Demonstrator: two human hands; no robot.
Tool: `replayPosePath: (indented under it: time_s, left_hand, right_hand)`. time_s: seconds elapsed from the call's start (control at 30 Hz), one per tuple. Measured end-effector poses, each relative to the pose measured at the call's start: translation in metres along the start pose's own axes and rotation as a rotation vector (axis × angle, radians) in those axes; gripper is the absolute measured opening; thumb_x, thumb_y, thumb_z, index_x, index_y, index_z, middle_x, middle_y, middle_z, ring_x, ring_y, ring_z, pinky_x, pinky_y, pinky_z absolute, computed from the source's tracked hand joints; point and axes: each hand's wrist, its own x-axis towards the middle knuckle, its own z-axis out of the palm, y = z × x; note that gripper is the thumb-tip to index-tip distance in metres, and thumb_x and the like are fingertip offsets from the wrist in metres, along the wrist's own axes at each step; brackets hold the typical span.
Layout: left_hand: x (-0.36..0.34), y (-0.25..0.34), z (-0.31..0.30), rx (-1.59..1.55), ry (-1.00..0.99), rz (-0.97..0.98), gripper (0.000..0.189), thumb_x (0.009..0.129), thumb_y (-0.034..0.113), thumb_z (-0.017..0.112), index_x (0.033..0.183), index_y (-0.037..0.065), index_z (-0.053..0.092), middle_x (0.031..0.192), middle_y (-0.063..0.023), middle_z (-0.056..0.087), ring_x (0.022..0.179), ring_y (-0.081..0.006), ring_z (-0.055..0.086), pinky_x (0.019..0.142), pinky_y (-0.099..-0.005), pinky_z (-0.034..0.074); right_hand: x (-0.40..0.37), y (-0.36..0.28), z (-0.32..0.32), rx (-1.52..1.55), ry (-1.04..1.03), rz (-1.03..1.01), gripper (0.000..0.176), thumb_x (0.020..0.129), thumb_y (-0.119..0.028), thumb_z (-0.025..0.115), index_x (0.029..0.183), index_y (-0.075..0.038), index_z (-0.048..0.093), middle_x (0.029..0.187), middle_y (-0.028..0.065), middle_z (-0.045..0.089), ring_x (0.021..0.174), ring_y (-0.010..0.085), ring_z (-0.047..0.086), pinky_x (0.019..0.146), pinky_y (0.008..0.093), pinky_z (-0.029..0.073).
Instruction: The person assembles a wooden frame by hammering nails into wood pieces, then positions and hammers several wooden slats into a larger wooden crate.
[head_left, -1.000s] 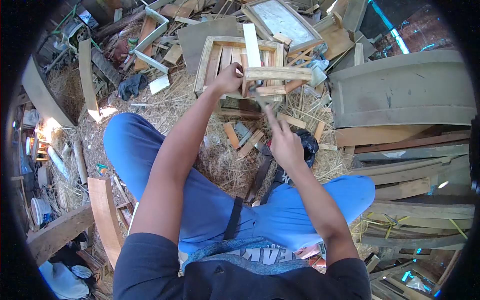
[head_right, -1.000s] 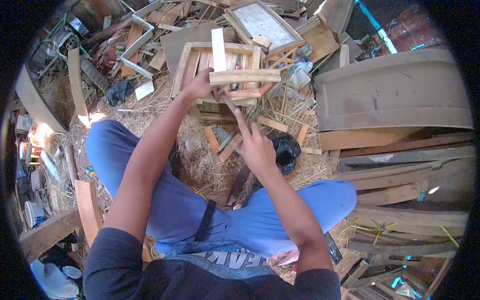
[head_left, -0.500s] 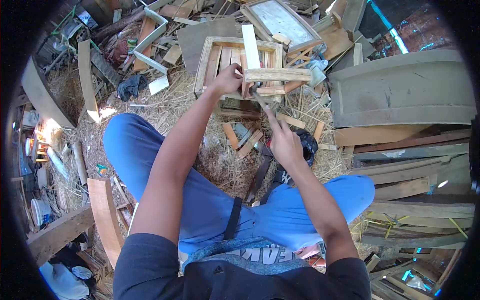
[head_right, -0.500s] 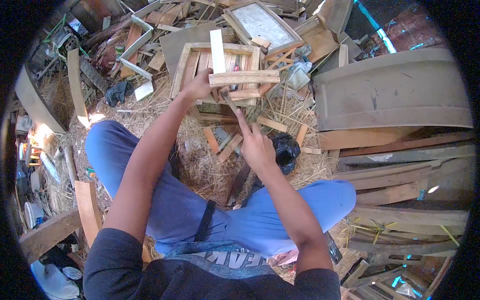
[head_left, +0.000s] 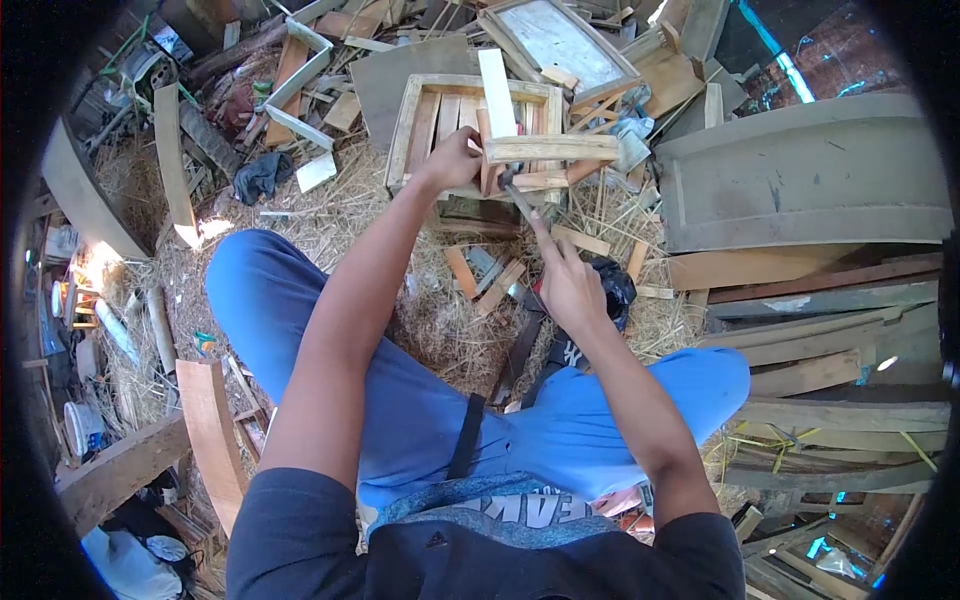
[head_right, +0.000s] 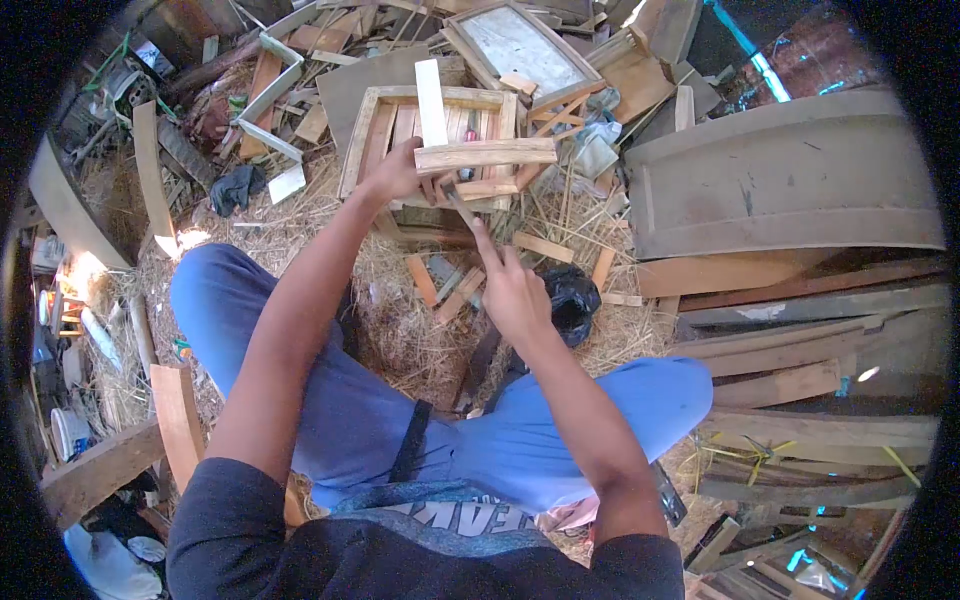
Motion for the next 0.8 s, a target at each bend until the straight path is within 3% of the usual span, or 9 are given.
replayPosePath:
  time_s: [0.1, 0.23, 0.33, 0.47, 0.53, 0.57, 0.67, 0.7, 0.8]
  left_hand:
    - [-0.006, -0.002, -0.003, 0.023, 0.021, 0.012, 0.034, 0.093, 0.007, 0.067, 0.122, -0.005, 0.053, 0.098, -0.0232, 0.076, 0.084, -0.025, 0.075, 0.073, -0.037, 0.06]
    - [-0.012, 0.021, -0.006, 0.078, 0.035, -0.06, 0.038, 0.09, 0.01, 0.07, 0.121, -0.006, 0.056, 0.1, -0.0237, 0.076, 0.089, -0.026, 0.075, 0.078, -0.0364, 0.058]
    - [0.003, -0.006, -0.007, 0.012, -0.01, -0.028, 0.037, 0.09, 0.009, 0.069, 0.121, -0.006, 0.056, 0.1, -0.0237, 0.076, 0.09, -0.0252, 0.075, 0.078, -0.0362, 0.059]
    - [-0.008, 0.016, -0.008, 0.04, -0.007, -0.062, 0.037, 0.09, 0.012, 0.07, 0.12, -0.007, 0.057, 0.1, -0.0242, 0.076, 0.088, -0.027, 0.075, 0.078, -0.0373, 0.058]
    - [0.001, 0.01, -0.01, 0.11, 0.058, 0.021, 0.037, 0.09, 0.01, 0.07, 0.12, -0.007, 0.057, 0.101, -0.0251, 0.075, 0.088, -0.0274, 0.075, 0.077, -0.037, 0.058]
    - [0.001, 0.003, -0.009, 0.115, 0.062, 0.017, 0.037, 0.09, 0.009, 0.07, 0.121, -0.007, 0.057, 0.101, -0.0247, 0.075, 0.089, -0.0266, 0.075, 0.078, -0.0368, 0.058]
    - [-0.009, 0.009, -0.004, 0.121, 0.025, 0.018, 0.039, 0.09, 0.008, 0.069, 0.123, -0.006, 0.056, 0.102, -0.023, 0.076, 0.091, -0.0245, 0.074, 0.079, -0.0371, 0.058]
    - [-0.01, 0.01, -0.002, 0.077, 0.036, -0.004, 0.038, 0.09, 0.009, 0.069, 0.123, -0.006, 0.056, 0.101, -0.0226, 0.076, 0.092, -0.0247, 0.074, 0.079, -0.0372, 0.058]
    - [-0.009, 0.014, -0.009, 0.162, 0.071, 0.017, 0.036, 0.092, 0.008, 0.068, 0.122, -0.007, 0.054, 0.099, -0.0233, 0.075, 0.089, -0.0248, 0.075, 0.077, -0.0362, 0.059]
  right_hand:
    - [-0.003, -0.001, -0.003, 0.204, 0.122, -0.072, 0.098, 0.08, 0.002, 0.065, 0.164, -0.028, 0.025, 0.11, 0.023, 0.062, 0.079, 0.0439, 0.07, 0.072, 0.0539, 0.06]
    - [0.0, -0.003, -0.003, 0.033, -0.077, 0.013, 0.1, 0.08, 0.001, 0.065, 0.164, -0.031, 0.022, 0.11, 0.025, 0.062, 0.077, 0.0452, 0.07, 0.069, 0.0541, 0.059]
    - [-0.004, -0.001, 0.005, 0.135, 0.092, -0.058, 0.099, 0.081, 0.002, 0.064, 0.164, -0.03, 0.022, 0.11, 0.026, 0.062, 0.075, 0.0448, 0.07, 0.067, 0.0543, 0.059]
    - [-0.005, 0.002, 0.002, 0.075, 0.042, -0.055, 0.096, 0.081, 0.002, 0.064, 0.164, -0.029, 0.025, 0.11, 0.0268, 0.062, 0.072, 0.0452, 0.069, 0.067, 0.0541, 0.059]
    - [-0.001, -0.001, 0.0, 0.067, 0.003, -0.021, 0.094, 0.081, 0.003, 0.063, 0.163, -0.027, 0.028, 0.109, 0.0267, 0.062, 0.071, 0.0445, 0.069, 0.066, 0.0522, 0.06]
    - [-0.004, -0.001, 0.002, 0.159, 0.102, -0.071, 0.095, 0.08, 0.003, 0.063, 0.163, -0.027, 0.028, 0.11, 0.0265, 0.062, 0.072, 0.0446, 0.07, 0.067, 0.0526, 0.06]
    - [-0.004, 0.0, 0.001, 0.106, 0.078, -0.067, 0.093, 0.081, 0.002, 0.062, 0.163, -0.026, 0.029, 0.11, 0.0256, 0.063, 0.073, 0.0443, 0.07, 0.067, 0.0521, 0.06]
    - [0.0, -0.001, -0.001, 0.027, -0.044, 0.01, 0.092, 0.081, 0.002, 0.063, 0.162, -0.025, 0.03, 0.108, 0.0246, 0.063, 0.074, 0.044, 0.07, 0.068, 0.0515, 0.06]
    - [-0.001, 0.001, -0.003, 0.117, 0.074, -0.041, 0.092, 0.081, 0.001, 0.063, 0.162, -0.025, 0.03, 0.11, 0.0256, 0.064, 0.076, 0.0437, 0.071, 0.069, 0.0521, 0.06]
